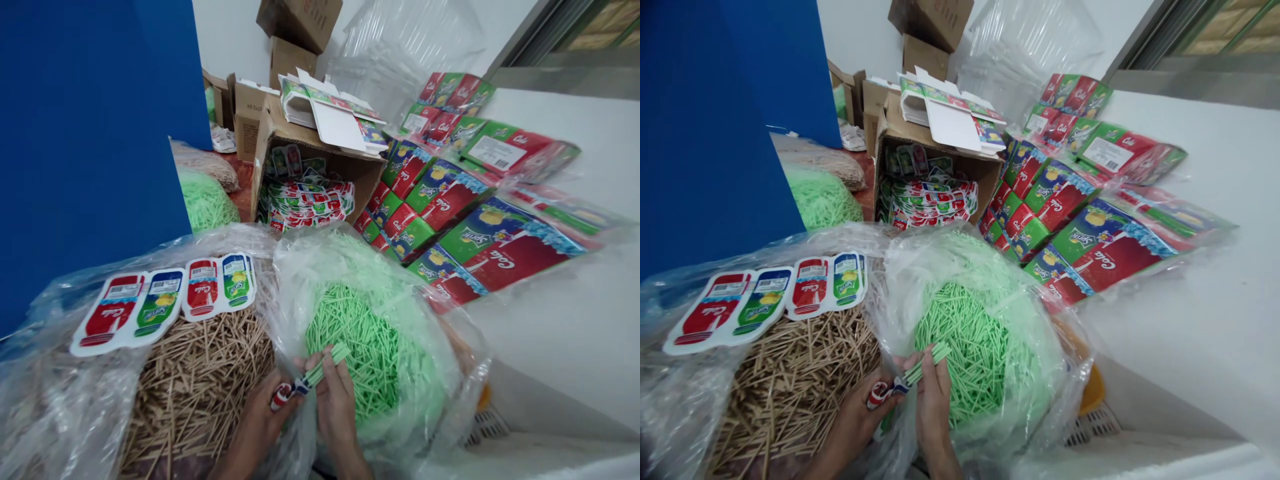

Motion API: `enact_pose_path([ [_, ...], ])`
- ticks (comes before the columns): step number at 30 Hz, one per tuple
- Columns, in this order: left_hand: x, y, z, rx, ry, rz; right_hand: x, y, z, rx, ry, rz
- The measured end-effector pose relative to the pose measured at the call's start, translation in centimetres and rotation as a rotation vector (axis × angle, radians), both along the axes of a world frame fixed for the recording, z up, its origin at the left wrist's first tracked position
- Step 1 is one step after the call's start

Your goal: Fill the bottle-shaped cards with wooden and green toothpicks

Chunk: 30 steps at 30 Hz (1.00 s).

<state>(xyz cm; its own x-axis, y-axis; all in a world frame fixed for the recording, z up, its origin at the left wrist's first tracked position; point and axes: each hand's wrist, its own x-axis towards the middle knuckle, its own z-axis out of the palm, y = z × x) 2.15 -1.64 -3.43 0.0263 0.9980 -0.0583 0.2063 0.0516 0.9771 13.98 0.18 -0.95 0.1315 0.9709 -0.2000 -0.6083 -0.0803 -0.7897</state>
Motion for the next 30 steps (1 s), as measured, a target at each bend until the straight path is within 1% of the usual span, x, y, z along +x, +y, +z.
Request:
enact_pose_path([
  [4, 0.1, 0.0, -0.1, 0.008, 0.004, 0.007, 0.2, -0.1, -0.2, 0.066, -0.074, 0.059],
  [6, 0.1, 0.0, -0.2, 0.003, 0.002, 0.023, 0.2, -0.1, -0.4, 0.079, -0.073, 0.063],
  [11, -0.1, 0.0, -0.4, -0.001, 0.012, 0.034, 0.2, 0.1, -0.4, 0.003, -0.069, 0.045],
  [17, -0.1, -0.3, -0.9, 0.031, 0.019, 0.013, 0.0, 0.3, 0.5, -0.119, -0.021, -0.008],
  [21, 0.0, -0.4, -1.2, 0.044, 0.021, 0.033, 0.0, 0.2, 0.4, -0.140, -0.064, -0.018],
  [26, -0.2, -0.2, -0.8, 0.039, 0.009, 0.036, 0.1, -0.3, -0.6, -0.043, -0.230, 0.017],
  [30, -0.3, 0.0, -0.2, 0.024, 0.004, 0.043, 0.2, -0.8, -0.3, 0.125, -0.430, 0.058],
])
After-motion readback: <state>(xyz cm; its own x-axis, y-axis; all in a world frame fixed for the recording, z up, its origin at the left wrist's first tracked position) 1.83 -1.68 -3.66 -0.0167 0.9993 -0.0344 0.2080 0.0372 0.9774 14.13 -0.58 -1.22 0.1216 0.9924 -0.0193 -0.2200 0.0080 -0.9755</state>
